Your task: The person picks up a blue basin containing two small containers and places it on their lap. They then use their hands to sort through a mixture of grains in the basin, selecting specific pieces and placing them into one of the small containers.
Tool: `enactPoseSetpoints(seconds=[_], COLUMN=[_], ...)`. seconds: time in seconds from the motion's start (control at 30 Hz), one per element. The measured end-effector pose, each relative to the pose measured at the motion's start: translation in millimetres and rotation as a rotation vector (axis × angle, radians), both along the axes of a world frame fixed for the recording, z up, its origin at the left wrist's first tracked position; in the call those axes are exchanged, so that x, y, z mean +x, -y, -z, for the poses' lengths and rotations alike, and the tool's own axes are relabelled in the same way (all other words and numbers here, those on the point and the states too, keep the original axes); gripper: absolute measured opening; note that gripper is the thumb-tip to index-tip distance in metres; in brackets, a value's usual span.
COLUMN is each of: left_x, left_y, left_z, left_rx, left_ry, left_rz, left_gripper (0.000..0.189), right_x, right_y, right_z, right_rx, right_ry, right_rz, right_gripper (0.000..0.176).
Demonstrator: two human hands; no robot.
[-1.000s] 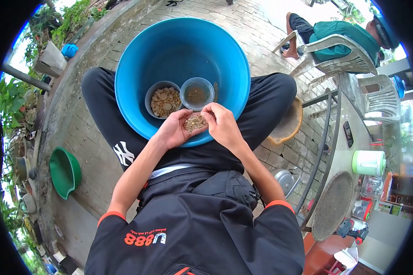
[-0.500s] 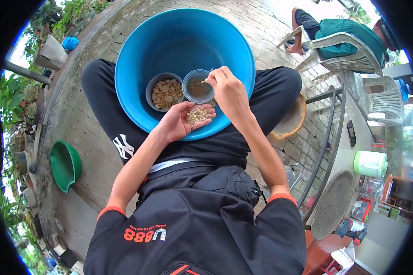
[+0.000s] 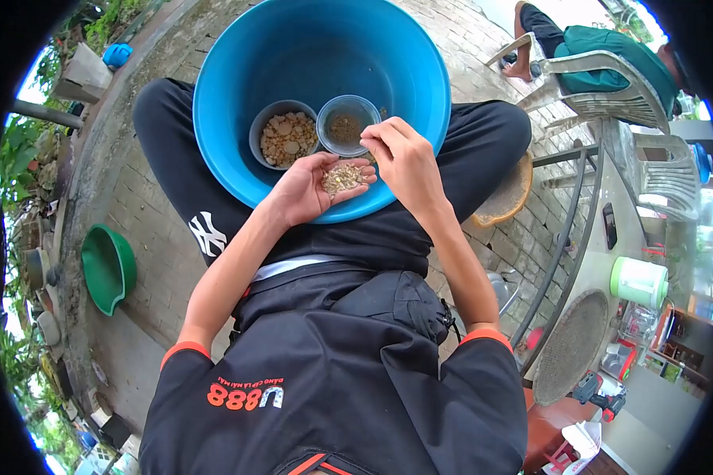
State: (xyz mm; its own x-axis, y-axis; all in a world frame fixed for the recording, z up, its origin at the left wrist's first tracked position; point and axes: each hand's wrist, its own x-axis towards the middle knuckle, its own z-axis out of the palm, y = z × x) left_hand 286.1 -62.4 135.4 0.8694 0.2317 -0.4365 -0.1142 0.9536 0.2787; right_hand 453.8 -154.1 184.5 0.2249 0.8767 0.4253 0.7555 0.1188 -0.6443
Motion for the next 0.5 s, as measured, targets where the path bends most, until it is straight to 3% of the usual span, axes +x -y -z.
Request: enactPoseSetpoints(seconds=[0.23, 0.3, 0.5], left_x=[0.2, -0.9, -3.5], left_y=[2.4, 2.5, -0.8], left_z=[2.4, 2.4, 13.2], left_rx=[0.025, 0.035, 0.051], left_ry=[-0.076, -0.083, -0.051], left_rz=[-0.075, -0.071, -0.026], left_gripper=[0.036, 0.034, 0.032], right_x=[-4.8, -9.1, -13.5], right_y=[11.9, 17.6, 22.6], right_z=[7.2, 7.3, 18.3], right_rx=[0.002, -0.139, -0.173], right_ry=[-0.006, 0.068, 0.105], right_rz=[-0.136, -0.221, -0.191], right_gripper=[0.01, 0.014, 0.016])
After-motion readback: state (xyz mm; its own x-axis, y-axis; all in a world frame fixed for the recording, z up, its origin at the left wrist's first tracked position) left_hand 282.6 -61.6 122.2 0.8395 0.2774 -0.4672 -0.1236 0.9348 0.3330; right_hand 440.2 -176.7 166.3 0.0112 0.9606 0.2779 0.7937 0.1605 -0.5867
